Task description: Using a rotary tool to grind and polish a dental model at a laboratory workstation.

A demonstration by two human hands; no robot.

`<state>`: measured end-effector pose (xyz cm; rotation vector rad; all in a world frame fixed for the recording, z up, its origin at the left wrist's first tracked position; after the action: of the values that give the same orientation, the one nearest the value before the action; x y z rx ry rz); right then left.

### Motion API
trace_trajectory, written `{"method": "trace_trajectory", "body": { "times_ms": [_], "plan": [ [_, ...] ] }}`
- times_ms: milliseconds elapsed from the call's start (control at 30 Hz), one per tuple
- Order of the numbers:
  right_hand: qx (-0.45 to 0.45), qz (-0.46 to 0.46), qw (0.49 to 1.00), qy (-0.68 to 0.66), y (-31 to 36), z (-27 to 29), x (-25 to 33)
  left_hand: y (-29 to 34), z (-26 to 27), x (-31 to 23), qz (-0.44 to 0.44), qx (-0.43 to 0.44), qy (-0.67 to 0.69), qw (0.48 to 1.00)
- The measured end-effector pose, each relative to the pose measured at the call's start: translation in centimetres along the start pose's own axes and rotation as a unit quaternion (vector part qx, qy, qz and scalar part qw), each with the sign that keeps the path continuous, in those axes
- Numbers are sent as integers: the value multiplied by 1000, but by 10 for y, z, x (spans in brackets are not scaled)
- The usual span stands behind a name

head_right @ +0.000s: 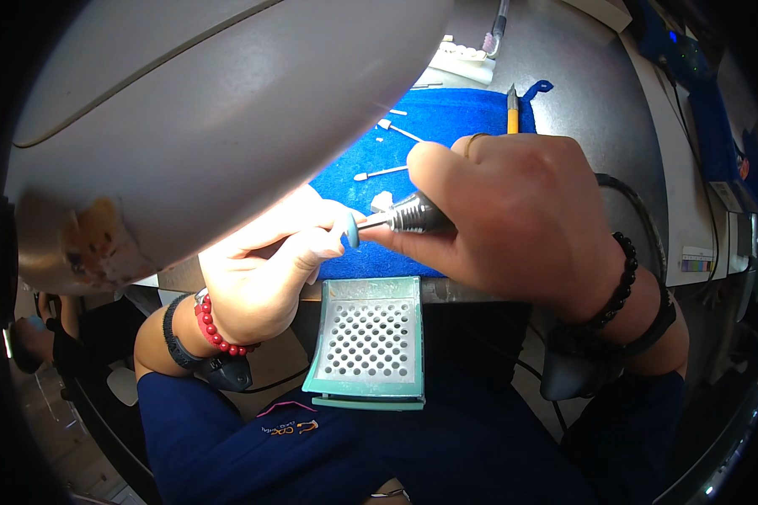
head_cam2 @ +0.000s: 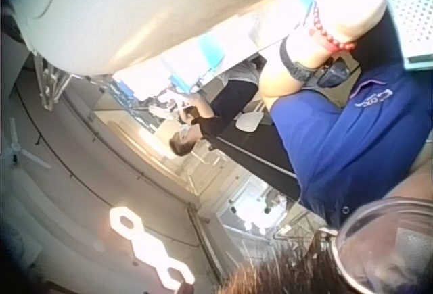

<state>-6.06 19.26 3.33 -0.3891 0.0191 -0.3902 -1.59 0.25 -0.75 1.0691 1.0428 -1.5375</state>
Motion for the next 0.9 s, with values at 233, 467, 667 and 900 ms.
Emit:
{"method": "trace_trajectory", "body": {
  "times_ms": [233,467,667,900],
  "plan": [
    [-34,-15,999,-11,-3,-1,-5,-3,2,-4,1,11,-22,1000],
    [-12,-2,1000,5,-4,1,-2,-6,1,-11,34,13,1,999],
    [-14,-9,1000,5,-3,1,-1,-6,-1,-6,17,-1,20,1000],
    [-1,-7,1000,1,-3,2,1,-3,-1,8,-22,-31,46,998]
  ]
}}
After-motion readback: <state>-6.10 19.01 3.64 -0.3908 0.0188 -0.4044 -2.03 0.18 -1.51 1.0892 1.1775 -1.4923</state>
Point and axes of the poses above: each hand's wrist, its own y-axis away from the middle knuckle, its own z-axis out of the back of the hand, x = y × z, the point moved 3 cm from there along -y, towards the middle knuckle, and after that the axes turned 15 degrees about z, right-handed, at the moved point
